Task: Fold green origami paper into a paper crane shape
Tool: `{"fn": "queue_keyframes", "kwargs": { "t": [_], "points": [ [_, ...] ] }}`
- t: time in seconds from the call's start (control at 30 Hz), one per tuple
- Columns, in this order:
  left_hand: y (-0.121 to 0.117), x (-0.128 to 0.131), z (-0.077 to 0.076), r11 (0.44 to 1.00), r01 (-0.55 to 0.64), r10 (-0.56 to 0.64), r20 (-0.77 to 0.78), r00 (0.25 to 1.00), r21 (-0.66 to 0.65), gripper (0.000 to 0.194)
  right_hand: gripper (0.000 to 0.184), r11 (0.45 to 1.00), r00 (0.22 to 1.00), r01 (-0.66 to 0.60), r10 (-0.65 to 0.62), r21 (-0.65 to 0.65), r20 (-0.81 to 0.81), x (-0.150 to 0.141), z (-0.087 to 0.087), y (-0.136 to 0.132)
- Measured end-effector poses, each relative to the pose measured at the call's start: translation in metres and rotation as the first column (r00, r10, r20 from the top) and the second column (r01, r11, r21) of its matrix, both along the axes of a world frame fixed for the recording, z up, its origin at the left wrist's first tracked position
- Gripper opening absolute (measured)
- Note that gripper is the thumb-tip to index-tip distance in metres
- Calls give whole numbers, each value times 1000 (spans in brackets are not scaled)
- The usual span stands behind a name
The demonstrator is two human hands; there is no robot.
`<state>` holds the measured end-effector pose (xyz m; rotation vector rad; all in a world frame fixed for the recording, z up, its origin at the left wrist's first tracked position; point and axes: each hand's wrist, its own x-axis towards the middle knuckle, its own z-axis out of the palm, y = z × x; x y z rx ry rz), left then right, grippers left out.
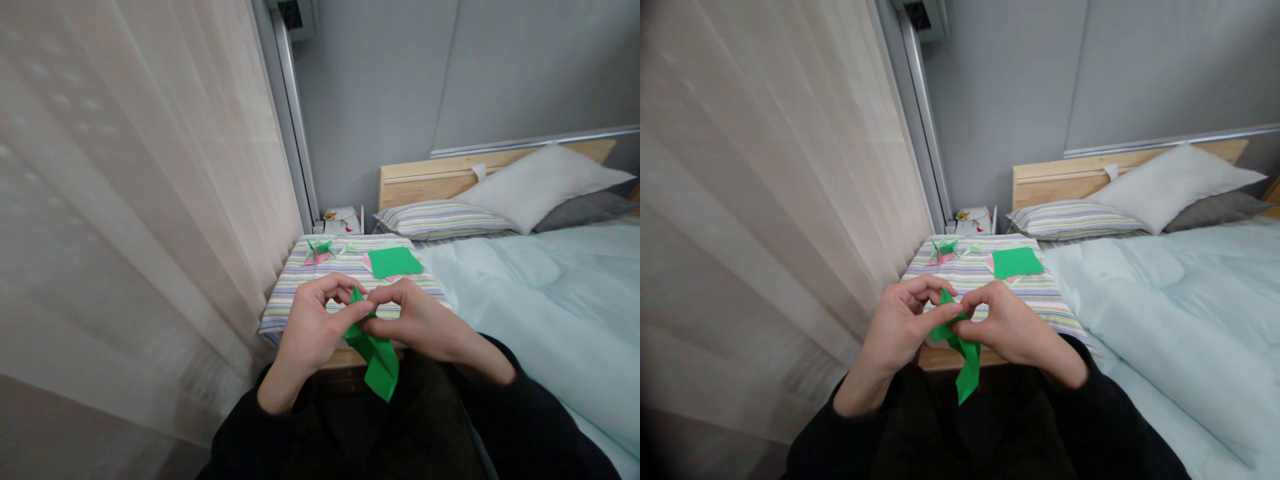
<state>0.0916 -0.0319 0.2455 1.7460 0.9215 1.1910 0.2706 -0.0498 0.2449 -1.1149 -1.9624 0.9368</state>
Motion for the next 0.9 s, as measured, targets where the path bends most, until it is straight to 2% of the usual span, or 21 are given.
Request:
{"fn": "queue_keyframes", "kwargs": {
  "t": [0.2,0.37,0.5,0.63,0.7,0.73,0.77,0.83,0.87,0.9],
  "points": [
    [4,-1,3,1000,10,-10,-72,997,3,10,14,999,999,16,-17,30,47,3,-4,6],
    [6,-3,-1,987,-41,57,-95,994,157,21,10,997,1000,0,-1,79,14,-1,-9,7],
    [6,0,-5,970,-94,119,-101,988,222,22,9,994,999,36,-40,106,34,-3,-12,11],
    [9,2,-13,977,5,46,-237,970,211,12,12,987,997,55,-63,148,51,-2,-14,14],
    [11,2,-18,976,-7,64,-255,965,217,7,8,976,990,126,-134,178,32,-2,-16,11],
    [12,2,-19,971,-61,114,-227,967,230,6,14,961,980,191,-198,201,15,-2,-18,8],
    [13,1,-21,961,-137,184,-183,966,242,5,28,935,961,270,-277,229,-6,-2,-19,4],
    [15,0,-23,930,-283,311,-92,946,236,6,69,893,929,361,-369,269,-23,-4,-24,-4],
    [16,-1,-23,920,-328,347,-55,936,215,7,76,883,924,372,-383,287,-18,-5,-27,-7],
    [17,-2,-23,920,-346,357,-26,934,183,10,75,879,924,369,-382,301,-17,-5,-30,-9]
  ]
}}
